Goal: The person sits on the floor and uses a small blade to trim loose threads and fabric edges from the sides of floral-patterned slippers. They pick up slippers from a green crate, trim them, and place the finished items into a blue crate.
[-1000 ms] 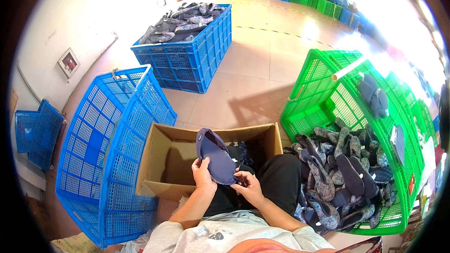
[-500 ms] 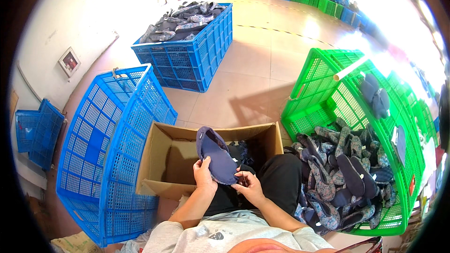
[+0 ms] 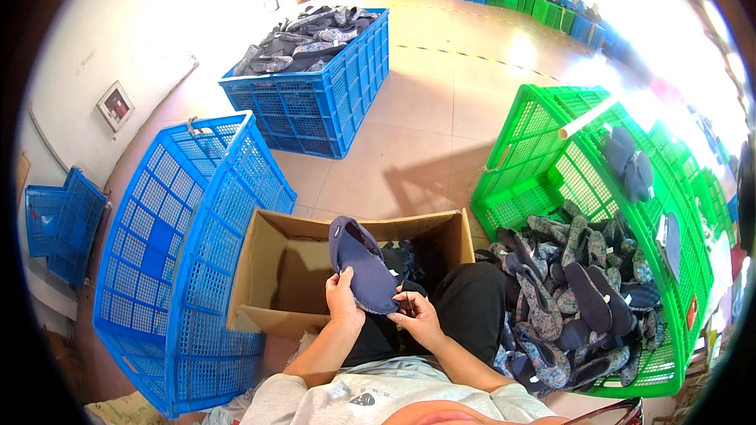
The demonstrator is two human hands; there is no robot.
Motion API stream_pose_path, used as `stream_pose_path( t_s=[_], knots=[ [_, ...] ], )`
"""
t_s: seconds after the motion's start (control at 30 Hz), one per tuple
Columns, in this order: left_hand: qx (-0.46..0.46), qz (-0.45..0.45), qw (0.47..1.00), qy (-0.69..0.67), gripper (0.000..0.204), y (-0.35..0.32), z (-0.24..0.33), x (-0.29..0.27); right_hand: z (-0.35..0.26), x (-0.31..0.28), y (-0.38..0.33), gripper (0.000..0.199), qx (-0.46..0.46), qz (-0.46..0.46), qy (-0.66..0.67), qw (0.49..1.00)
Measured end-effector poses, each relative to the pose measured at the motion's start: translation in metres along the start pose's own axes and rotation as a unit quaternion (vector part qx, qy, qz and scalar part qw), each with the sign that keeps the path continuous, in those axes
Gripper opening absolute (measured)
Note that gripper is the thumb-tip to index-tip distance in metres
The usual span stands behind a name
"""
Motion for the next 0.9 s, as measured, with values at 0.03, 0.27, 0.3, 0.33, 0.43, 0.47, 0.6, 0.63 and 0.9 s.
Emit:
stream_pose_path(
  t_s=[0.03,0.27,0.3,0.33,0.43,0.47,0.6,0.63,0.9],
  knots=[
    [-0.002,-0.002,1.000,-0.002,0.036,0.000,0.000,0.001,0.001,-0.001,0.000,0.036,0.000,0.002,-0.002,1.000],
    [0.014,-0.027,0.999,0.019,0.032,0.005,-0.007,-0.001,0.003,-0.003,0.004,0.034,-0.034,0.009,0.024,0.999],
    [0.017,-0.032,0.999,0.015,0.033,0.002,-0.003,-0.001,-0.007,0.001,0.004,0.033,-0.037,0.006,0.006,0.999],
    [0.009,-0.042,0.999,0.016,0.035,0.005,-0.005,-0.004,-0.006,0.000,0.004,0.033,-0.042,0.007,0.002,0.999],
    [0.000,-0.032,0.999,0.023,0.036,-0.001,-0.003,0.004,-0.012,-0.001,0.003,0.032,-0.055,0.014,-0.004,0.998],
    [-0.002,-0.038,0.999,0.023,0.036,0.001,-0.004,0.002,-0.015,0.000,0.003,0.032,-0.058,0.015,-0.005,0.998],
    [-0.009,-0.047,0.999,0.026,0.034,0.003,-0.006,0.002,-0.012,-0.004,0.002,0.033,-0.049,0.021,-0.042,0.998],
    [-0.010,-0.049,0.998,0.025,0.034,0.002,-0.006,0.002,-0.013,-0.004,0.002,0.033,-0.049,0.021,-0.032,0.998],
    [-0.010,-0.044,0.999,0.025,0.033,0.002,-0.004,0.000,-0.011,-0.002,0.002,0.033,-0.035,0.007,-0.015,0.999]
  ],
)
Point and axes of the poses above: each hand's wrist, its own y-axis towards the middle knuckle, its own x-axis out of the palm, z = x × y, the point moved 3 cm from there along y, towards the middle knuckle, and after that the axes turned 2 degrees about -z, right-handed, at the moved point
